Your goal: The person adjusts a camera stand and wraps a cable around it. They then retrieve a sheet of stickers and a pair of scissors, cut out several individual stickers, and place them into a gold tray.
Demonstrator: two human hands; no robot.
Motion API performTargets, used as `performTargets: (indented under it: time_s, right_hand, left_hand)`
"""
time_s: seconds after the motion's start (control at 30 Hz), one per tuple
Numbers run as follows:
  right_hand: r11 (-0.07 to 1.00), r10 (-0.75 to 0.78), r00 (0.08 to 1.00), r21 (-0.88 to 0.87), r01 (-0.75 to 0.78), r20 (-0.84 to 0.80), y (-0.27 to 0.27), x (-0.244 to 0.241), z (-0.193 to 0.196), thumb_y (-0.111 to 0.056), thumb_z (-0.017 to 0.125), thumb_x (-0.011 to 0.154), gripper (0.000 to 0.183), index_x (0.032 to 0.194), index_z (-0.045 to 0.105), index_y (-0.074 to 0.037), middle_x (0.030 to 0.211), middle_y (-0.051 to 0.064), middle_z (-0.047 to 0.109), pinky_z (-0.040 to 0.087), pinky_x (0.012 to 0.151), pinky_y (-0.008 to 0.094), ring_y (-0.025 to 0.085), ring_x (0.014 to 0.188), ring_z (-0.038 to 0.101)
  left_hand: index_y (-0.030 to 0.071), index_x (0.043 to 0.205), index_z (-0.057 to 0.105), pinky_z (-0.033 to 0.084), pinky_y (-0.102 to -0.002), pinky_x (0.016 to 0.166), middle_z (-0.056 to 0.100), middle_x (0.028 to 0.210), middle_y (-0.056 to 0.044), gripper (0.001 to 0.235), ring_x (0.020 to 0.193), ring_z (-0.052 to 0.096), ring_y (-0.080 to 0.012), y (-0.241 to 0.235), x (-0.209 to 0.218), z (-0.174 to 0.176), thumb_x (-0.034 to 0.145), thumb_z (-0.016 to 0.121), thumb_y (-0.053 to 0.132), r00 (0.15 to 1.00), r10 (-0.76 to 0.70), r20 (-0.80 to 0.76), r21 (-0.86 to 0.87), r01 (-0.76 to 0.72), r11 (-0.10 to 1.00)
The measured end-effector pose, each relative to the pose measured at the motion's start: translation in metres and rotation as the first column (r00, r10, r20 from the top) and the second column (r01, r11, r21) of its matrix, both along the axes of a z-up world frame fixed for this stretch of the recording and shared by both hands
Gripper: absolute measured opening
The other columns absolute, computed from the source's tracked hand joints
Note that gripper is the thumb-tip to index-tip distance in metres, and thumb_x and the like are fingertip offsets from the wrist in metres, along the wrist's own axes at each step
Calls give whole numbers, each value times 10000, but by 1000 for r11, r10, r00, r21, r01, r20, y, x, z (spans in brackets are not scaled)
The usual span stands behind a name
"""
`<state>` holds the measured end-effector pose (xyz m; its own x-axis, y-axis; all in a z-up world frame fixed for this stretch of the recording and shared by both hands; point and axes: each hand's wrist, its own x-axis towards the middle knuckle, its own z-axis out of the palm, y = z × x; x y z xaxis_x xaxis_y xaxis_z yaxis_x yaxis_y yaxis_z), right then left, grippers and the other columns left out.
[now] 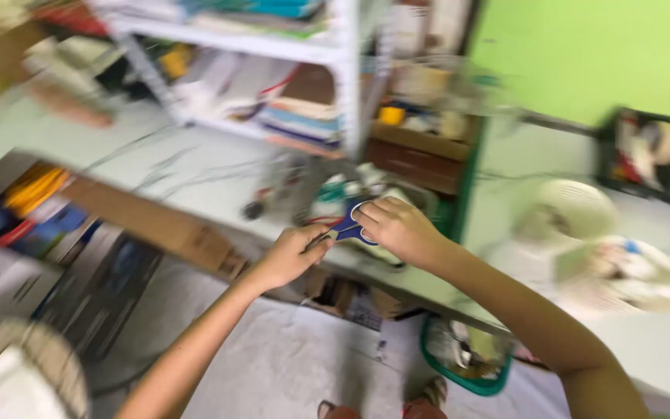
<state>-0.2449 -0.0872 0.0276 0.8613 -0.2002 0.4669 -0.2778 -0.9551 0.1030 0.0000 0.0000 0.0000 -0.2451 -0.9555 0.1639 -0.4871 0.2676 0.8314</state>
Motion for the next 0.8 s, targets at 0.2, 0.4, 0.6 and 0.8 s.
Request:
performTargets:
  time_s: [0.2, 0.4, 0.6, 0.8]
  right_hand:
    - [935, 263, 961, 225, -275, 82, 85, 203, -32, -130, 745, 808, 342, 1123, 657, -28, 1039, 80, 674, 575, 761, 376, 264, 901, 706]
    - [771, 529, 847, 388, -504, 50, 179, 361, -59, -124, 751, 832, 277, 1066, 643, -23, 977, 93, 676, 572, 657, 391, 282, 771, 712]
    - [623, 731, 672, 520, -584, -122, 259, 477, -88, -155, 718, 888, 209, 1026, 628, -26, 965, 125, 685, 555, 639, 442, 331, 766, 701]
    - [512, 839, 516, 578, -636, -175, 315, 590, -178, -230, 698, 894, 194, 973, 655, -59, 889, 126, 706, 541, 673, 484, 358, 782, 698]
  left_hand:
    - [10, 988, 676, 484, -324, 570, 620, 654, -55, 221, 603, 576, -106, 149, 173, -41, 1015, 613, 220, 962, 272, -19, 126, -268, 955]
    - [54, 1107, 712, 487, -353, 604, 654, 666, -86, 239, 602, 605, -156, 303, 267, -29, 1012, 611, 248, 797, 591, 129, 222, -604, 766]
    - [63, 1124, 717, 536, -445, 666, 711, 852, -154, 264, 727, 678, -341, 430, 307, -59, 929, 695, 239, 496, 817, 293, 38, -860, 509]
    - [94, 1074, 740, 531, -435, 831, 718, 928, -97, 162, 934, 658, -306, 516, 348, -110, 956, 696, 196, 94, 914, 395, -155, -974, 167]
